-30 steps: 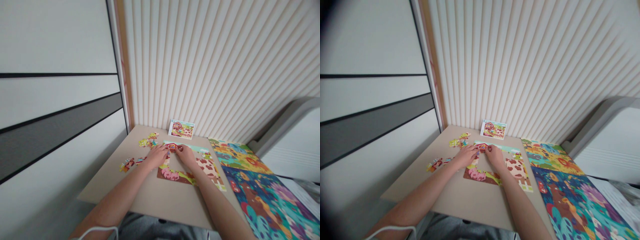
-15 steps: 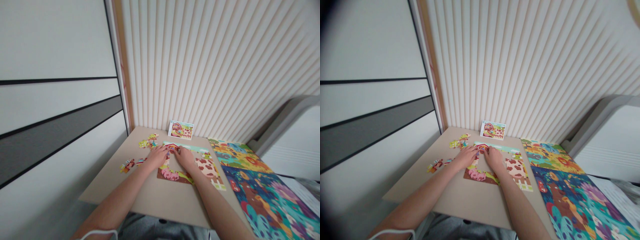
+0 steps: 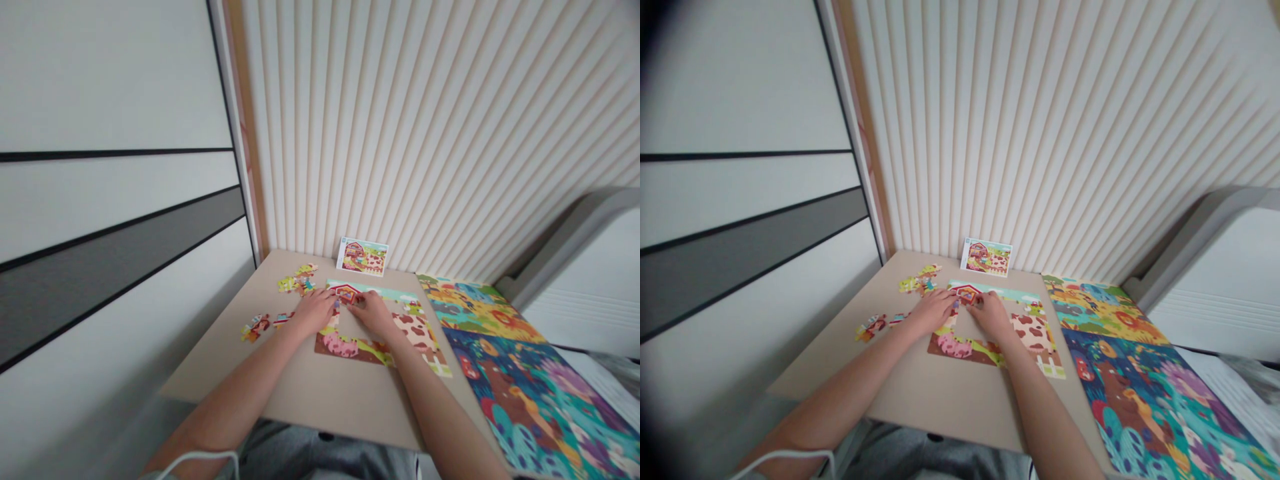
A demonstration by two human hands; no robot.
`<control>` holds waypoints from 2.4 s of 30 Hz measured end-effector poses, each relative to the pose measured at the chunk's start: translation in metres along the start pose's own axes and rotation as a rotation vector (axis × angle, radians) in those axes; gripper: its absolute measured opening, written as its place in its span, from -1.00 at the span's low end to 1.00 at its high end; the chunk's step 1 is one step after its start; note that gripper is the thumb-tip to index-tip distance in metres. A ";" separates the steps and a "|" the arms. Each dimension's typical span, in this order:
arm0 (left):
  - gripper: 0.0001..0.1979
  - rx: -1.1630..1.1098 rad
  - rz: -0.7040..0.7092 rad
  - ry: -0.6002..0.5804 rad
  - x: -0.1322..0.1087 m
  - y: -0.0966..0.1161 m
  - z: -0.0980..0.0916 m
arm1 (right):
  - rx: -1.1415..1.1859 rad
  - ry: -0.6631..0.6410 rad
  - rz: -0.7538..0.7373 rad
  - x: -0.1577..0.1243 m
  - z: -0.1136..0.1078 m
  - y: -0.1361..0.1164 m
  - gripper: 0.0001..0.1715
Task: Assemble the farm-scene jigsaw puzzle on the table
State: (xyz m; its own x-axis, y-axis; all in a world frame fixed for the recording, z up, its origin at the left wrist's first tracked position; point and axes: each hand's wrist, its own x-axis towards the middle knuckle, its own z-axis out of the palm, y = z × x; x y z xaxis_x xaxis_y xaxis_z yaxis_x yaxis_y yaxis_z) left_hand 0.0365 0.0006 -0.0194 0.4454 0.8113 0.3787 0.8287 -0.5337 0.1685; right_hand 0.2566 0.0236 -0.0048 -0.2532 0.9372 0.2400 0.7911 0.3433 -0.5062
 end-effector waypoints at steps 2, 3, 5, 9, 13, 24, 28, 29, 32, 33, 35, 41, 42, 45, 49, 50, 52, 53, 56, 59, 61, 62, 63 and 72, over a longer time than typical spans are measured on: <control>-0.62 -0.003 -0.003 -0.005 0.000 0.000 0.000 | 0.006 0.010 0.004 0.000 0.000 0.002 -0.64; -0.62 -0.003 -0.003 -0.005 0.000 0.000 0.000 | 0.010 0.012 -0.003 0.000 0.000 0.003 -0.64; -0.63 0.001 -0.002 0.002 -0.001 0.000 0.000 | 0.012 0.011 -0.025 -0.001 -0.002 0.006 -0.66; -0.66 0.007 0.016 0.022 -0.002 0.000 0.000 | 0.002 -0.012 -0.086 -0.004 -0.006 0.010 -0.68; -0.65 0.000 0.025 0.023 -0.002 0.001 -0.002 | 0.021 -0.007 -0.132 -0.005 -0.006 0.012 -0.64; -0.65 0.019 0.026 0.011 -0.001 0.002 -0.003 | 0.030 -0.005 -0.123 -0.003 0.000 0.017 -0.55; -0.65 0.027 0.027 0.002 -0.001 0.001 -0.002 | 0.034 0.022 -0.113 -0.003 0.002 0.017 -0.54; -0.65 0.025 0.029 0.000 -0.001 0.001 -0.002 | 0.038 0.026 -0.118 -0.004 0.002 0.017 -0.53; -0.63 0.006 0.016 0.012 0.000 0.000 -0.002 | 0.052 0.019 -0.150 -0.006 -0.002 0.015 -0.50; -0.63 -0.007 0.003 0.025 0.000 -0.001 -0.003 | 0.055 0.018 -0.158 -0.007 -0.004 0.015 -0.49; -0.63 -0.034 -0.033 0.062 0.001 -0.003 -0.007 | 0.060 0.028 -0.162 -0.009 -0.008 0.014 -0.49; -0.62 -0.056 -0.144 0.176 -0.004 -0.013 -0.026 | 0.063 -0.003 -0.163 -0.014 -0.018 0.007 -0.48; -0.62 -0.059 -0.149 0.179 -0.006 -0.014 -0.028 | 0.076 -0.022 -0.176 -0.015 -0.019 0.006 -0.50; -0.65 -0.075 -0.132 0.152 -0.009 -0.012 -0.028 | 0.124 -0.083 -0.258 -0.018 -0.018 0.006 -0.58; -0.67 -0.112 -0.028 0.085 -0.011 -0.006 -0.021 | 0.098 -0.104 -0.320 -0.020 -0.013 0.011 -0.67; -0.67 -0.122 0.007 0.069 -0.011 -0.005 -0.020 | 0.084 -0.108 -0.326 -0.020 -0.011 0.013 -0.68; -0.64 -0.135 0.064 0.036 -0.012 -0.004 -0.018 | 0.065 -0.118 -0.335 -0.019 -0.009 0.014 -0.67; -0.63 -0.133 0.083 0.018 -0.012 -0.003 -0.017 | 0.061 -0.119 -0.337 -0.019 -0.009 0.014 -0.67; -0.56 -0.104 0.114 -0.033 -0.013 -0.004 -0.016 | 0.059 -0.113 -0.363 -0.020 -0.008 0.012 -0.67; -0.52 -0.074 0.131 -0.065 -0.013 -0.006 -0.015 | 0.050 -0.118 -0.395 -0.020 -0.008 0.009 -0.67; -0.52 -0.056 0.136 -0.084 -0.012 -0.006 -0.015 | 0.033 -0.129 -0.395 -0.021 -0.008 0.008 -0.67; -0.53 -0.044 0.134 -0.093 -0.012 -0.006 -0.014 | 0.021 -0.135 -0.391 -0.021 -0.009 0.007 -0.68; -0.54 -0.031 0.130 -0.099 -0.011 -0.006 -0.014 | 0.005 -0.142 -0.389 -0.022 -0.010 0.006 -0.67; -0.62 0.006 0.087 -0.101 -0.012 0.003 -0.016 | -0.055 -0.153 -0.388 -0.027 -0.019 -0.004 -0.66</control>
State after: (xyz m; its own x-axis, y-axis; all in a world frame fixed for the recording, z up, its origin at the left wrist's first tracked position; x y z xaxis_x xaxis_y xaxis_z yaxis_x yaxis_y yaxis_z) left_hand 0.0279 -0.0147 -0.0091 0.5473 0.7820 0.2983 0.7873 -0.6020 0.1336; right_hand 0.2710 -0.0044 0.0067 -0.6145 0.7388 0.2766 0.6482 0.6727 -0.3568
